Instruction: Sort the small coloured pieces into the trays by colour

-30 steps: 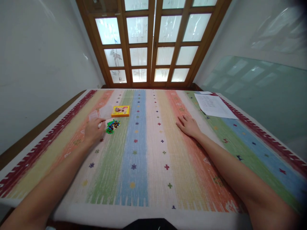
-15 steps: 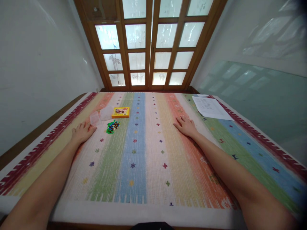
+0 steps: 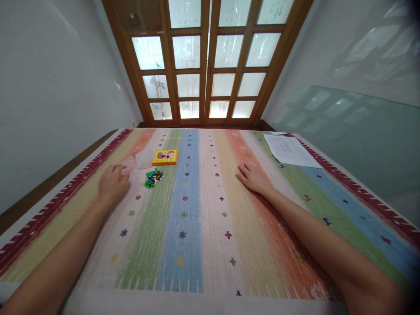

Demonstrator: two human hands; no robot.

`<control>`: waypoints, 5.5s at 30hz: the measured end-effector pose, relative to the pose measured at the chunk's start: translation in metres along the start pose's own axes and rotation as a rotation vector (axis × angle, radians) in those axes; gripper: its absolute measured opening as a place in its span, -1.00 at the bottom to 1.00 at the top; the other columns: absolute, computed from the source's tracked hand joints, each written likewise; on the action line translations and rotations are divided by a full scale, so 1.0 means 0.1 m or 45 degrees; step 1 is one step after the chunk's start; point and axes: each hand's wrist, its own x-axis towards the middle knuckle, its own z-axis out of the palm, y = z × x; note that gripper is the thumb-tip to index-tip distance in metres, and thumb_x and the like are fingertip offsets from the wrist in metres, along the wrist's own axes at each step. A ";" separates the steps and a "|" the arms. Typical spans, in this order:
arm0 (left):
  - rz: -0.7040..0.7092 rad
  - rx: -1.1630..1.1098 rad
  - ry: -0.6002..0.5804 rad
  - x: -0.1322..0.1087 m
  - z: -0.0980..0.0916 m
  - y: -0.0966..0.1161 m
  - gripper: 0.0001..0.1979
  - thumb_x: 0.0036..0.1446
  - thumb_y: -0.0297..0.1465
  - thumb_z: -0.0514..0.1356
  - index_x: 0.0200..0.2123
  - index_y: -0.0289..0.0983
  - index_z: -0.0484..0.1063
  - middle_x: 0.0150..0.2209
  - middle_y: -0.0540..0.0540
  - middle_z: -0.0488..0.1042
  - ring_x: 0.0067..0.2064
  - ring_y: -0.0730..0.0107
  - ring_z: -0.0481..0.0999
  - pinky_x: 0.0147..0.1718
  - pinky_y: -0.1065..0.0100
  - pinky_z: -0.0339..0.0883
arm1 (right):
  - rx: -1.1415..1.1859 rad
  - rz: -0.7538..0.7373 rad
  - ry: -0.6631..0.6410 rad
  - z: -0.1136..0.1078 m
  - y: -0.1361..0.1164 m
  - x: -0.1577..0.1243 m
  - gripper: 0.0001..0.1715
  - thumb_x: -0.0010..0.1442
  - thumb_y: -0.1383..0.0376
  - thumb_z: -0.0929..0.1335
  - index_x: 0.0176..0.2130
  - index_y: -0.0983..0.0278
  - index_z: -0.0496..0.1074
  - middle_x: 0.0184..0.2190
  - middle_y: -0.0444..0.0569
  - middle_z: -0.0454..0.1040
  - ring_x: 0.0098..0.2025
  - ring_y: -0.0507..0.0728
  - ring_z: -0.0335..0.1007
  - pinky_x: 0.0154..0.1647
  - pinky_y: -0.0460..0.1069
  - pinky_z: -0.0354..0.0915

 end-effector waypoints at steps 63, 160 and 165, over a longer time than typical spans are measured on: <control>0.864 -0.363 -0.401 0.05 0.79 2.17 -0.33 0.36 0.07 0.12 0.37 -0.15 0.39 0.45 -0.21 0.26 0.46 -0.04 0.22 0.45 -0.08 0.04 | 0.159 -0.402 -0.058 0.15 -1.13 0.29 -0.14 0.42 -0.24 0.20 0.46 0.13 0.26 0.50 0.14 0.13 0.52 0.41 0.02 0.50 0.36 -0.04; 0.770 -0.411 -0.274 0.81 0.59 2.67 -0.19 0.17 -0.06 0.34 0.42 -0.16 0.23 0.22 -0.28 0.41 0.20 -0.10 0.46 0.22 0.03 0.35 | 0.380 -0.073 0.354 -0.20 -0.76 0.42 -0.50 0.45 0.15 0.28 0.27 0.22 0.46 0.19 0.14 0.51 0.23 0.34 0.38 0.33 0.27 0.23; 0.867 -0.487 -0.334 0.66 0.51 2.81 -0.05 0.18 -0.01 0.33 0.51 -0.13 0.04 0.28 -0.31 0.36 0.26 -0.13 0.43 0.24 -0.01 0.34 | 0.483 -0.341 0.368 -0.36 -0.93 0.42 -0.29 0.41 0.07 0.36 0.45 0.10 0.23 0.40 0.08 0.28 0.40 0.35 0.21 0.39 0.30 0.20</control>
